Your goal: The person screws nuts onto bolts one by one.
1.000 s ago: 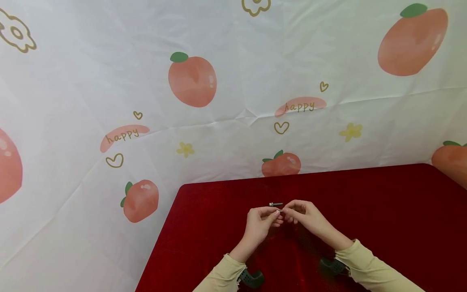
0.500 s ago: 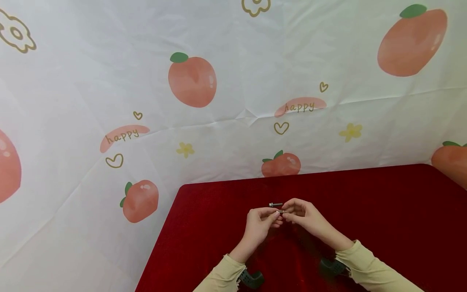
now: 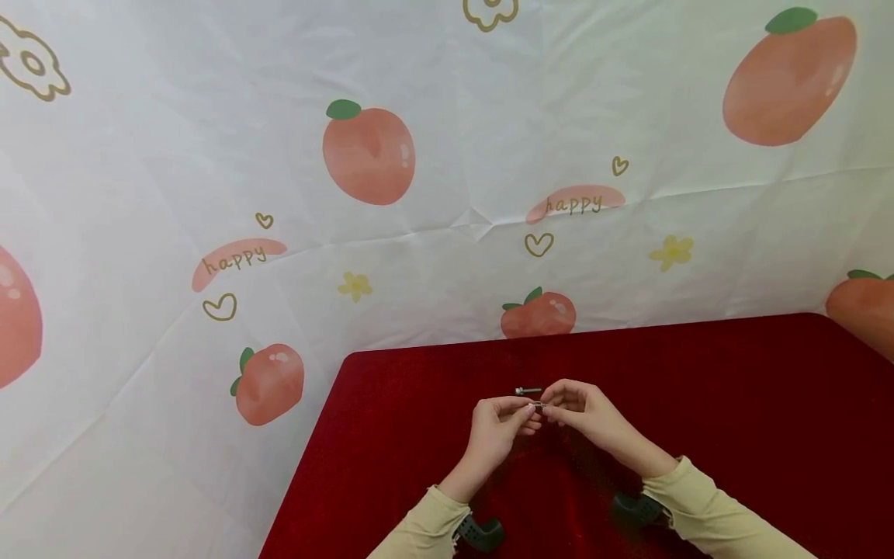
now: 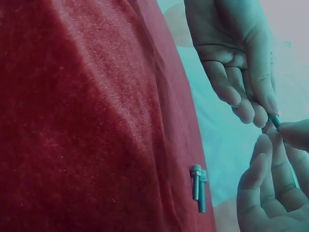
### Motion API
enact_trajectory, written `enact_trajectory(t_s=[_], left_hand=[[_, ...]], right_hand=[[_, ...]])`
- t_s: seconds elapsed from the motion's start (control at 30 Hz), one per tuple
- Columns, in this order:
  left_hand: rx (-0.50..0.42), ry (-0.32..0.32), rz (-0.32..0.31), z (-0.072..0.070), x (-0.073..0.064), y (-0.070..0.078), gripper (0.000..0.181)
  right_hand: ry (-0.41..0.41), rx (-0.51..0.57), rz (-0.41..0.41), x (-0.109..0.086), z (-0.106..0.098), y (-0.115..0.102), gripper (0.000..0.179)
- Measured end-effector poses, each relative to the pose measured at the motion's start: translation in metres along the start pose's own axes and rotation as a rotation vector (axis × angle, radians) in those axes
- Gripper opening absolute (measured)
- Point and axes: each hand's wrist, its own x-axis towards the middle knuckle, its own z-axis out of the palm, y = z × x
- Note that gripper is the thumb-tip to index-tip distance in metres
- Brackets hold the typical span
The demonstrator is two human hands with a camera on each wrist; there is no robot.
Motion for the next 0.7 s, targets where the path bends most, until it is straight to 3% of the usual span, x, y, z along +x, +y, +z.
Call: enact_trajectory(t_s=[0.2, 0.4, 0.6, 0.7], left_hand=[[0.000, 0.000, -0.004, 0.0004, 0.0001, 0.0001, 0.017], [-0.005, -0.007, -0.001, 0.0008, 0.0002, 0.0015, 0.017], [-0.005, -0.005, 0.001, 0.0005, 0.0004, 0.0015, 0.017], [-0.005, -0.005, -0.002, 0.0004, 0.0003, 0.0010, 0.017]], right_hand=[[-0.009, -0.037, 0.051, 0.0008, 0.0001, 0.0020, 0.026], [-0.007, 0.036, -0.003, 0.0005, 0.0009, 0.0019, 0.026], [-0.001, -0.020, 0.055, -0.0002, 0.0018, 0.0002, 0.027], [-0.003, 0.008, 0.037, -0.0009, 0.0018, 0.0008, 0.028]])
